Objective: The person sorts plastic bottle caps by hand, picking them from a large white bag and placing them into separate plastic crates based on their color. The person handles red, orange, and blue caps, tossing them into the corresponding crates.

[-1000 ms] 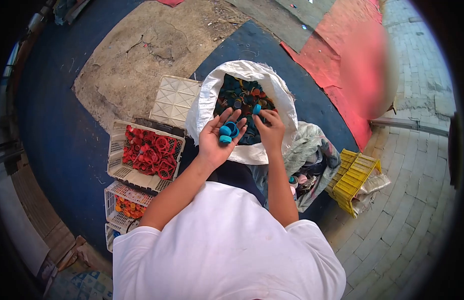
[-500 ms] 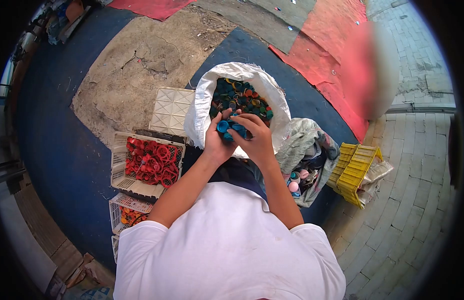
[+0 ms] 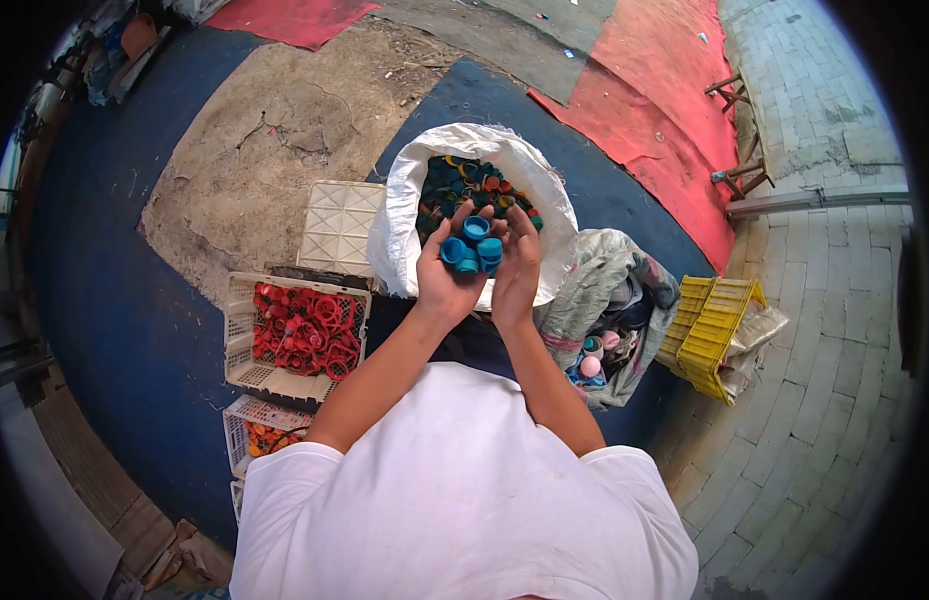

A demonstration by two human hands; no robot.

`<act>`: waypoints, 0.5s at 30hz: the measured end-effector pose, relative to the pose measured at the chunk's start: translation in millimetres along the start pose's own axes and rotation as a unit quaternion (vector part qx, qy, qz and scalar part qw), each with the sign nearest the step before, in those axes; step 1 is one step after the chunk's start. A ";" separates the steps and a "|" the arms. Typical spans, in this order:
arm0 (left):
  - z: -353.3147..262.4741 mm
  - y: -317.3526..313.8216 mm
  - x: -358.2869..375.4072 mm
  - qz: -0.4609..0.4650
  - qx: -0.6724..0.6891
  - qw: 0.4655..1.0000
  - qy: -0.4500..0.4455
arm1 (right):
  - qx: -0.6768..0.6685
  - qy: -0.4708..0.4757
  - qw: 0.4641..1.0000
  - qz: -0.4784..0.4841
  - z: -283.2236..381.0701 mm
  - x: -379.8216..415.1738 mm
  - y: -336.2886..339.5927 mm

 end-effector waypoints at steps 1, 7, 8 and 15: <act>1.5 -9.7 2.8 0.004 -0.068 0.998 -0.018 | -0.068 -0.053 0.996 -0.018 0.6 -0.3 -2.3; 0.3 -15.5 3.0 0.006 -0.128 0.990 -0.063 | -0.156 -0.091 0.982 -0.061 1.2 1.5 -12.1; -1.2 -15.1 -0.6 0.013 -0.118 0.990 -0.072 | -0.153 -0.096 0.981 -0.074 -2.4 -1.1 -11.5; -0.6 -22.1 7.6 -0.004 -0.148 0.985 -0.089 | -0.159 -0.083 0.982 -0.064 0.1 3.2 -16.9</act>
Point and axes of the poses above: each hand's wrist, its own x-axis away from the middle knuckle, its own y-axis out of the back of the hand, z = x × y, the point moved 3 cm from there along -x, towards the middle knuckle, and after that the axes turned 13 degrees about y, right-handed, at the moved point
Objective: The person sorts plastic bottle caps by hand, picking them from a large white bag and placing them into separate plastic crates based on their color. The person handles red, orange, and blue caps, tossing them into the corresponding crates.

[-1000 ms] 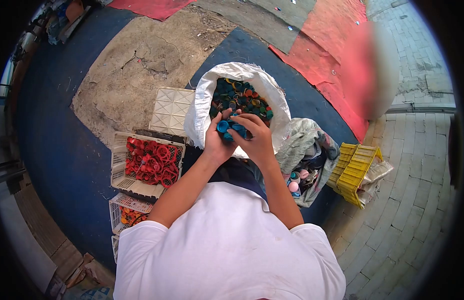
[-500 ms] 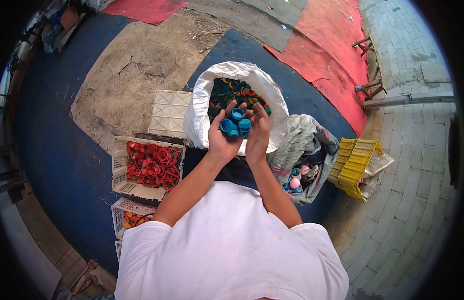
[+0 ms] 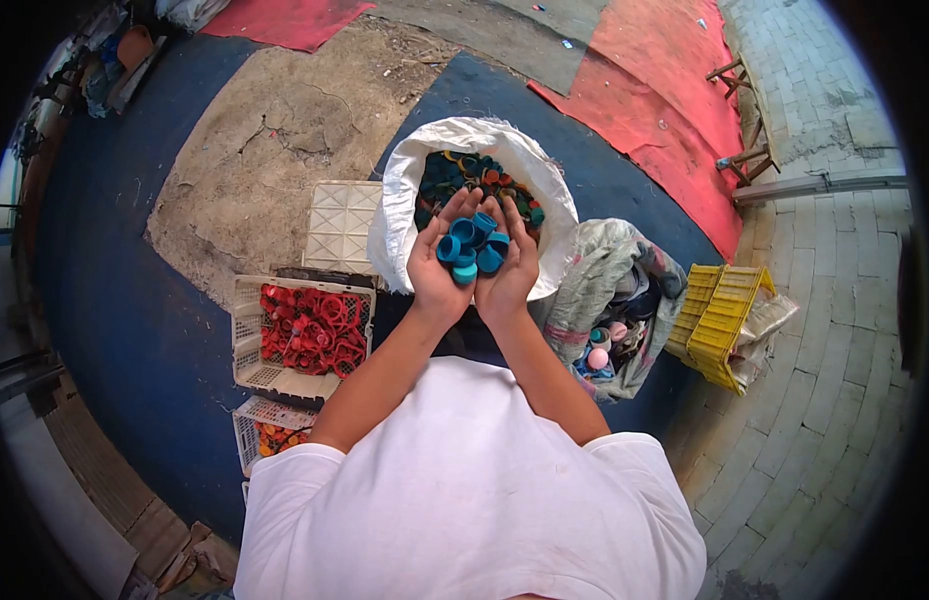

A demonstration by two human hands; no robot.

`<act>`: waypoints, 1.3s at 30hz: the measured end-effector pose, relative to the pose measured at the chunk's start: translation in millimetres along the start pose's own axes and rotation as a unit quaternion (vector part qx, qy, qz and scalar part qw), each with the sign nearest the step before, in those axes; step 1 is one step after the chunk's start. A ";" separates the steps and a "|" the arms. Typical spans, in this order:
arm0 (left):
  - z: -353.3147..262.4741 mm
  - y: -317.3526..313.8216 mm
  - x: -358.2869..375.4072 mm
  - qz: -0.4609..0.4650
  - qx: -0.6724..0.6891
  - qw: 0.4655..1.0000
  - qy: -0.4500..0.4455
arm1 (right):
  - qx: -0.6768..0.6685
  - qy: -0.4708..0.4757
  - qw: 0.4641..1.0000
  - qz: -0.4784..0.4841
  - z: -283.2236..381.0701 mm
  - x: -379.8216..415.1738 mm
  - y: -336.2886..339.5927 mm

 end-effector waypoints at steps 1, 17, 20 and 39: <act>0.1 -3.5 1.7 -0.009 -0.015 1.000 -0.010 | 0.005 0.000 1.000 0.001 -0.2 -0.1 -1.2; -19.8 20.8 73.2 -0.079 0.109 0.971 -0.198 | -0.007 -0.159 0.979 0.129 -39.2 46.2 -26.6; -18.8 29.7 108.2 -0.107 0.143 0.948 -0.263 | 0.011 -0.206 0.960 0.187 -55.8 72.9 -26.9; 72.9 83.3 369.4 -0.164 0.308 0.741 -0.574 | 0.092 -0.477 0.743 0.460 -57.2 323.4 4.8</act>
Point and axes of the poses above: each hand's wrist, its own x-axis away from the middle knuckle, its own y-axis out of the back of the hand, z = x × y, the point moved 3 cm from there along -x, towards the middle knuckle, and after that the axes turned 13 degrees about y, right-handed, at the moved point
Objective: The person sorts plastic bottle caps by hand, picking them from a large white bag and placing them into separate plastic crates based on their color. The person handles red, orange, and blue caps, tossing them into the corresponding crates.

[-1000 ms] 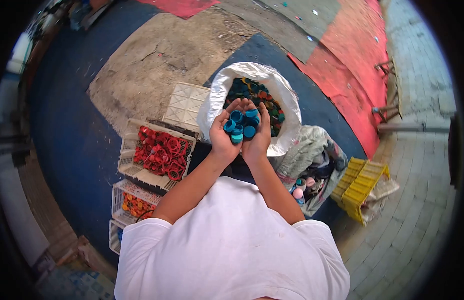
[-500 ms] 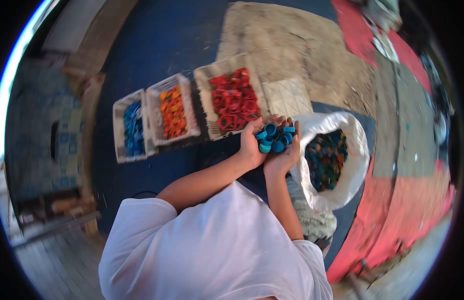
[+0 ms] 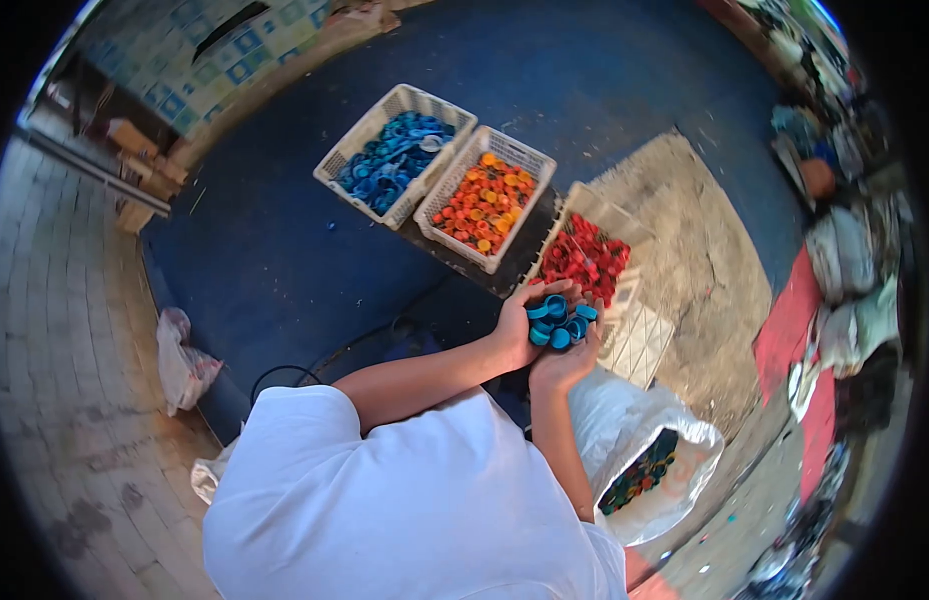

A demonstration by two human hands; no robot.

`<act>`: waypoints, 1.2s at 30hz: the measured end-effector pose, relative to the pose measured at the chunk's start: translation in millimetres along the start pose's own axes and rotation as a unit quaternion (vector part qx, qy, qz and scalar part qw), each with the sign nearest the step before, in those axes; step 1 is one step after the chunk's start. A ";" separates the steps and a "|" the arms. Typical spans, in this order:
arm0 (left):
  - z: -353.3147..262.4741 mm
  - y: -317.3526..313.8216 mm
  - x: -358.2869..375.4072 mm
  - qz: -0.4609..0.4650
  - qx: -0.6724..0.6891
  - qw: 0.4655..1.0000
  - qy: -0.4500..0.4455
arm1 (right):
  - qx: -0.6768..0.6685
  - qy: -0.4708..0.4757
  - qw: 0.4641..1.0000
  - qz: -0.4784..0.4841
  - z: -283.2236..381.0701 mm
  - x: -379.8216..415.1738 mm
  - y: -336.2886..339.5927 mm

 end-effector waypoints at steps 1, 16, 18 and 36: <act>-14.7 5.6 6.5 0.011 0.020 1.000 -0.008 | 0.007 -0.011 1.000 0.005 -10.7 7.6 -12.4; -258.1 131.2 179.8 -0.006 0.106 0.983 -0.151 | 0.022 -0.178 0.982 0.062 -239.7 160.2 -174.9; -278.2 146.9 187.6 0.004 0.091 0.980 -0.174 | 0.043 -0.184 0.980 0.062 -260.6 172.9 -188.0; -467.8 155.9 143.0 -0.081 0.005 0.974 -0.210 | -0.018 -0.254 0.967 0.002 -416.9 114.1 -288.9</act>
Point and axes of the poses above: each hand's wrist, its own x-axis away from the middle knuckle, its own y-axis out of the back of the hand, z = x × y, the point moved 3 cm from there along -x, towards the middle knuckle, and after that the axes turned 13 degrees about y, right-handed, at the moved point
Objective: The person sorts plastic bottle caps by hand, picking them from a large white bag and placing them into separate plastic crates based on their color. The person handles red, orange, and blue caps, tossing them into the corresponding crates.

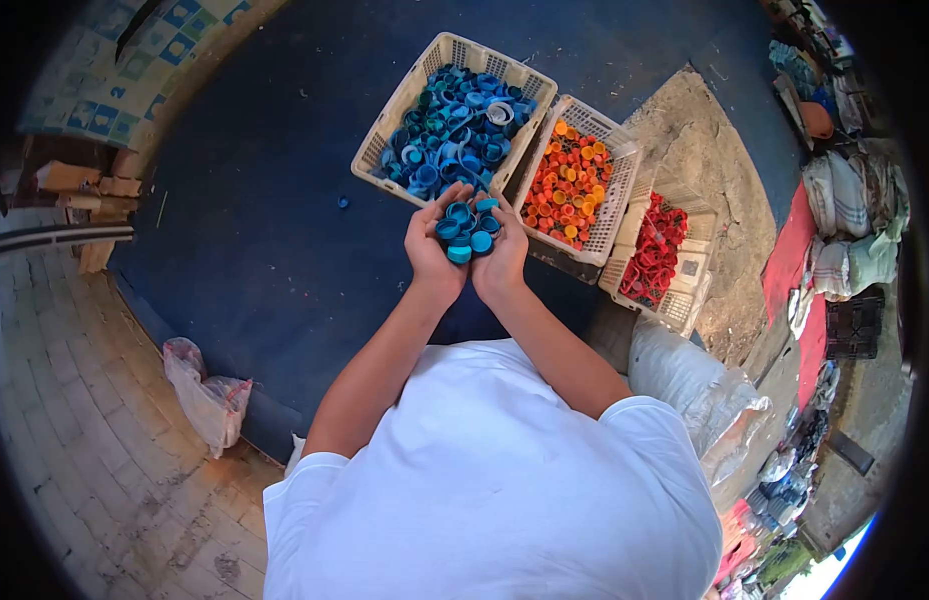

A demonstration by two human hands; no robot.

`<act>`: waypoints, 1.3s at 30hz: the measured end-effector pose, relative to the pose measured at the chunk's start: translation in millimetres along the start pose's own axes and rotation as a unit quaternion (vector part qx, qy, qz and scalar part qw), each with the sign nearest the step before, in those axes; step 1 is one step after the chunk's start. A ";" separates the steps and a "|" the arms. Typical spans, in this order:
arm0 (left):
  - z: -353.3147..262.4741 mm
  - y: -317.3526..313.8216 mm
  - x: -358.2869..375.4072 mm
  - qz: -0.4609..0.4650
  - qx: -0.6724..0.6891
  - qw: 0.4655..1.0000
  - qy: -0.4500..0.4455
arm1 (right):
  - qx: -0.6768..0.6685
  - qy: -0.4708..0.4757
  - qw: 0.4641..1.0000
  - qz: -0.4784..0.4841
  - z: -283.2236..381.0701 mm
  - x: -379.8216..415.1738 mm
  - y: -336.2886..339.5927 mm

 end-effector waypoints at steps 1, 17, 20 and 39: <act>-7.0 1.9 -18.0 -0.003 -0.012 1.000 0.006 | 0.009 0.002 1.000 -0.007 -6.1 -16.1 -1.0; -68.7 -45.5 -173.0 -0.124 -0.115 0.974 0.152 | -0.023 -0.018 0.989 -0.147 -27.8 -158.6 -36.3; -65.3 -27.3 -194.3 -0.088 -0.083 0.977 0.176 | -0.026 -0.016 0.988 -0.155 -37.0 -166.4 -26.6; -129.0 -22.3 -195.7 -0.035 -0.126 0.943 0.306 | -0.010 0.054 0.970 -0.238 -71.9 -143.6 -69.8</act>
Point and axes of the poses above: each hand's wrist, its own x-axis away from the middle knuckle, its own y-axis out of the back of the hand, z = x × y, the point moved 3 cm from there along -x, towards the middle knuckle, and after that the axes turned 13 degrees about y, right-handed, at the moved point
